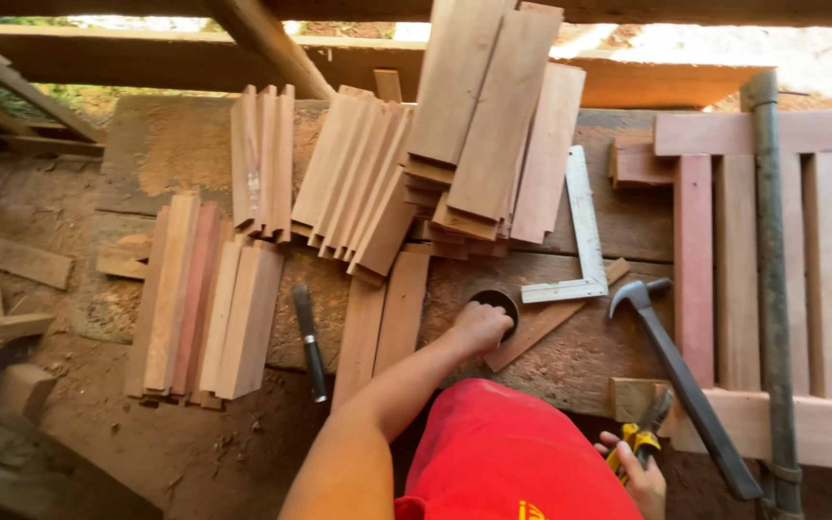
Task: The person assembles wooden louver-style frames on a rough workbench. They position slats inside a frame, use a long bar clamp to hold the assembly, hammer nails into the slats, pull nails with pliers, and mark positions with a pencil while fitting pieces one at a time.
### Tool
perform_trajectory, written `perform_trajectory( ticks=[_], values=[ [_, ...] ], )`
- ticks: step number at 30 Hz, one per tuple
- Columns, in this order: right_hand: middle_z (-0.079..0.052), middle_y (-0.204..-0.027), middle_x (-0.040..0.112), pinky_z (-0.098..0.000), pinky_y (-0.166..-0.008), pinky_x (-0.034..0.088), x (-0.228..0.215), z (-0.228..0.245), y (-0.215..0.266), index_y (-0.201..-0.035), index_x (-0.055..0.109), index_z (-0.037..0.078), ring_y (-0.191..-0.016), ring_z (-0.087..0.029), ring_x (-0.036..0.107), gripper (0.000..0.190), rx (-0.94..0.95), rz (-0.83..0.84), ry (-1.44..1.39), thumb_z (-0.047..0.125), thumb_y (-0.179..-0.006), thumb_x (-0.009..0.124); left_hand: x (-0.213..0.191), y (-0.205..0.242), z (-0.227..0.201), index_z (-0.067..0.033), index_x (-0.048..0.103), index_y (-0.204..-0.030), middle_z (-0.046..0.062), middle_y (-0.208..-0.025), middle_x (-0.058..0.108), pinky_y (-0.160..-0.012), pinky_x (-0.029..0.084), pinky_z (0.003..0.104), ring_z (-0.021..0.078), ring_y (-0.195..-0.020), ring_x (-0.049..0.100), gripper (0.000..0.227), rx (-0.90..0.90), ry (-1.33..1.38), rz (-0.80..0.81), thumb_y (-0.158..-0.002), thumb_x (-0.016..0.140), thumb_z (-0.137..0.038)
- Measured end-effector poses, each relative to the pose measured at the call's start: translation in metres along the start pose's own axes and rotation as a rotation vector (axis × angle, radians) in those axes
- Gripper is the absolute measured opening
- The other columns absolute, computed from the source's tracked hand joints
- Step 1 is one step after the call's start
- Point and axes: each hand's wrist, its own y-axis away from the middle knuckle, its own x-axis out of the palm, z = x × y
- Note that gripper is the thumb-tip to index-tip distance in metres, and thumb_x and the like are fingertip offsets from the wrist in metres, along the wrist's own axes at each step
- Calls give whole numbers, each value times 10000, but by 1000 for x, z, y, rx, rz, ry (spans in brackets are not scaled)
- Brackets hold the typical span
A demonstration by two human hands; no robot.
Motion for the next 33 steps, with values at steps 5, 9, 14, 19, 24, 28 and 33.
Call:
perform_trajectory(
  ticks=[5,9,14,19,24,28,33],
  values=[
    [-210,-1265,639,-492,-885,553,11,18,12,-1438,451,35,-1087,-299,647,432,26,-97,29,147,-1027,525,-14,14,-8,-145,706,-900,102,-996,714,-743,538,472,305,-914,710,129,3,-12,-55,-776,671,-134],
    [-213,-1289,625,-514,-890,556,0,16,6,-1458,429,77,-1098,-313,657,441,-6,3,-71,196,-1037,484,-42,28,-15,-114,684,-947,128,-975,722,-737,544,477,333,-890,704,97,-41,101,-199,-862,637,-119],
    [-199,-1284,638,-532,-854,552,20,59,17,-1466,435,99,-1051,-344,678,466,31,81,14,261,-1030,459,-63,29,-23,-86,694,-1109,137,-928,750,-720,562,430,300,-814,712,195,-232,486,-296,-938,659,-175],
    [-221,-1296,605,-474,-933,538,81,126,65,-1482,439,11,-1097,-306,642,520,-436,97,300,67,-977,552,-25,4,-32,-30,672,-1298,81,-902,751,-693,562,310,146,-748,694,361,-461,1175,-246,-970,673,-182],
    [-164,-1138,730,-404,-904,545,118,132,59,-1332,565,-4,-1021,-257,687,355,-234,113,351,83,-988,544,-79,-2,-88,-21,700,-1227,20,-927,730,-660,563,258,90,-771,686,288,-383,1584,-129,-989,655,-179],
    [-104,-1119,764,-333,-879,538,116,104,44,-1269,621,25,-1001,-168,704,321,-258,110,348,159,-977,594,-80,-11,-124,-41,688,-1188,20,-885,706,-622,544,273,96,-756,683,267,-302,1695,-16,-978,659,-204],
    [-73,-1033,783,-355,-709,494,128,114,50,-1260,642,44,-842,-167,673,336,-30,53,399,186,-956,629,-87,-24,-150,-53,672,-1043,26,-897,732,-654,529,256,103,-769,693,170,-227,1695,-92,-968,674,-206]
  ],
)
